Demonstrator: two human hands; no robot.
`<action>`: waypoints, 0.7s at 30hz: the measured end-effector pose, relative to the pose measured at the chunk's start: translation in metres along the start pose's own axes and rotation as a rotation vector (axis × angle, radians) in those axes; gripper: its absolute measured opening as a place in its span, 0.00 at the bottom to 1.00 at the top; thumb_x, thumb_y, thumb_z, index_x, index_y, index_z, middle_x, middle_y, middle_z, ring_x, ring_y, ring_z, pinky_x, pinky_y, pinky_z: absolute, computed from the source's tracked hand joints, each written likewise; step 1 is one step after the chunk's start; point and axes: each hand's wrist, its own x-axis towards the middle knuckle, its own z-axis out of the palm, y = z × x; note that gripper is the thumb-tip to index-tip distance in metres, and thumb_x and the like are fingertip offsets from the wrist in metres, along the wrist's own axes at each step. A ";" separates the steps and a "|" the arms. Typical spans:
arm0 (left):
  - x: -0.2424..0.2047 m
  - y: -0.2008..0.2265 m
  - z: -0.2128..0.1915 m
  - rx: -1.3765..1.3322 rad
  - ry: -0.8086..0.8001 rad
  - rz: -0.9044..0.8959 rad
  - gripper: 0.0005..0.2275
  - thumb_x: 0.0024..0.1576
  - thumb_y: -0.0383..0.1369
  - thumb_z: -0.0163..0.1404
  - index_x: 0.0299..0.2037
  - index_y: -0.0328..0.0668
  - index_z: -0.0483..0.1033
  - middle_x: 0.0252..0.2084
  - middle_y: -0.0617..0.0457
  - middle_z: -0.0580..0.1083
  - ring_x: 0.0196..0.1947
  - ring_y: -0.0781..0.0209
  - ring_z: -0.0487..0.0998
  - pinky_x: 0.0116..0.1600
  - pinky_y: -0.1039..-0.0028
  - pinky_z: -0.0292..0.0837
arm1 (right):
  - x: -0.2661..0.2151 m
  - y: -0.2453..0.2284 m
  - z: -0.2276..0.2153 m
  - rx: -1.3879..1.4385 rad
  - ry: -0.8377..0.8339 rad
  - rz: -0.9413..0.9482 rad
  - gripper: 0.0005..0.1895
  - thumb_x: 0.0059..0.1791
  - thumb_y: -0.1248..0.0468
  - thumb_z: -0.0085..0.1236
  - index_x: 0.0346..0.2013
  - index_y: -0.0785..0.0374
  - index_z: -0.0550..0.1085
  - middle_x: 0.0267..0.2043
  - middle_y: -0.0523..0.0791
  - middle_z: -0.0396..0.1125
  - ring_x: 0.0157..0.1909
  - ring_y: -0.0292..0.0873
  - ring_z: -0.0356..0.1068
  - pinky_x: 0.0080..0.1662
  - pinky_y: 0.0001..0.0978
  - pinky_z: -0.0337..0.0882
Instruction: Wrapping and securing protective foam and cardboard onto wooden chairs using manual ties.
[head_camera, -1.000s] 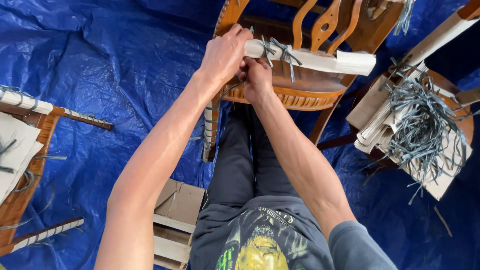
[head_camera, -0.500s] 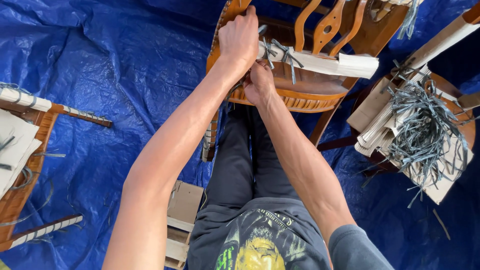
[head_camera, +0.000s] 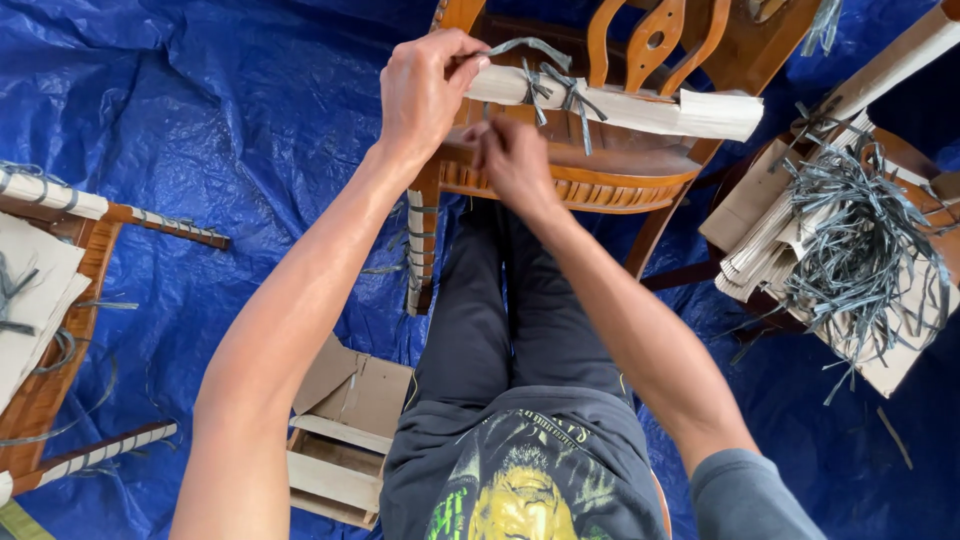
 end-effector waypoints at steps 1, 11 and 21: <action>-0.004 -0.005 -0.003 -0.012 0.025 0.015 0.04 0.57 0.29 0.62 0.40 0.41 0.84 0.35 0.52 0.82 0.32 0.59 0.84 0.34 0.70 0.77 | 0.000 -0.009 -0.005 -0.193 -0.008 -0.145 0.16 0.57 0.63 0.44 0.38 0.67 0.79 0.24 0.44 0.73 0.23 0.33 0.70 0.28 0.28 0.70; -0.024 -0.011 -0.013 0.007 0.051 0.133 0.06 0.58 0.24 0.60 0.44 0.39 0.81 0.41 0.52 0.81 0.40 0.53 0.84 0.41 0.69 0.79 | 0.026 -0.080 -0.040 -0.481 -0.109 -0.209 0.16 0.58 0.62 0.48 0.35 0.68 0.79 0.25 0.45 0.73 0.28 0.36 0.72 0.34 0.31 0.70; -0.030 -0.005 -0.017 0.150 0.010 0.359 0.07 0.54 0.25 0.62 0.41 0.40 0.81 0.46 0.56 0.79 0.48 0.56 0.79 0.50 0.67 0.74 | 0.096 -0.057 -0.053 -0.096 -0.109 -0.177 0.16 0.61 0.59 0.45 0.37 0.64 0.77 0.29 0.42 0.72 0.26 0.30 0.66 0.29 0.25 0.63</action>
